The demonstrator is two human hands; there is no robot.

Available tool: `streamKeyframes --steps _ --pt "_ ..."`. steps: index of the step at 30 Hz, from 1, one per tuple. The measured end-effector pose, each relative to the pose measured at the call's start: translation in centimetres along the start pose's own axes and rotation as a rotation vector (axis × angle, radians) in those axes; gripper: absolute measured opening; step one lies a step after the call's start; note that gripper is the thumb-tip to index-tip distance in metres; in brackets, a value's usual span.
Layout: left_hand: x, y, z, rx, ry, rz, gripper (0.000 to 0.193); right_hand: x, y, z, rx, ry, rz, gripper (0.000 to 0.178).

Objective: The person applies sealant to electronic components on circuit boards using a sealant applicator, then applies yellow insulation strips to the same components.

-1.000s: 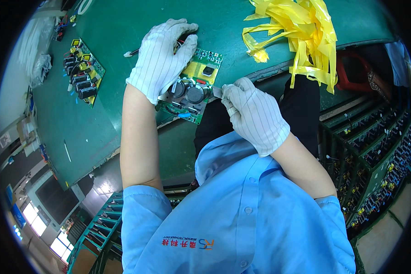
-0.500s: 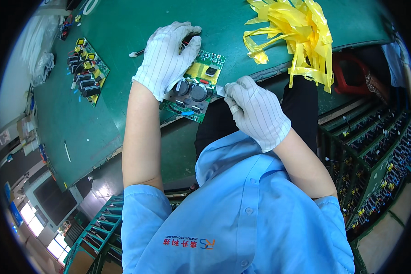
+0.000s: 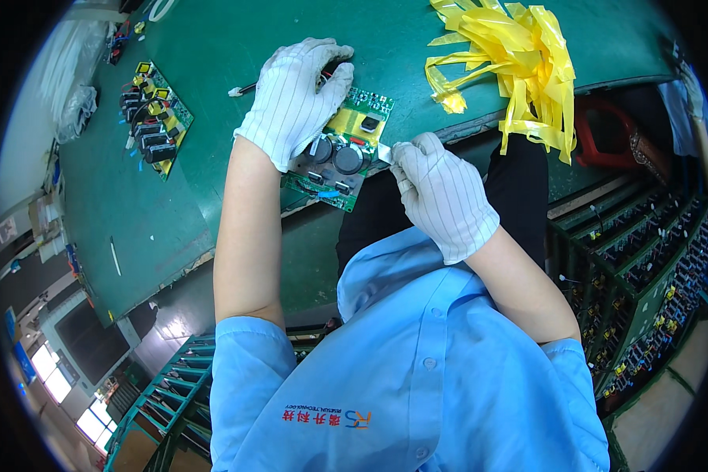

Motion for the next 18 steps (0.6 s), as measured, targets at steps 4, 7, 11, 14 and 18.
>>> streamKeyframes --steps 4,7,11,14,18 --pt "-0.1 0.1 0.1 0.008 0.004 0.012 0.032 0.3 0.3 -0.5 -0.163 0.034 -0.032 0.015" --pt "-0.2 0.1 0.1 0.035 0.005 0.024 0.03 0.6 0.1 -1.0 -0.281 0.026 -0.009 0.017" --pt "-0.1 0.1 0.4 0.05 -0.017 0.071 0.028 0.3 0.0 -1.0 -0.207 -0.022 -0.066 0.018" --pt "-0.1 0.1 0.5 0.036 -0.019 0.109 0.027 0.3 0.2 -1.1 -0.23 -0.048 -0.082 0.02" --pt "-0.2 0.0 0.5 0.06 -0.043 0.161 0.026 0.7 0.5 -1.7 -0.265 -0.029 -0.038 0.021"
Point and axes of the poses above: each hand's wrist, its own x-axis towards the middle knuckle, its own y-axis out of the back of the hand, z = x × y, the point moved 1 cm from there along x, towards the middle knuckle, and after that the axes turned 6 degrees about -z, right-handed, at the moved point
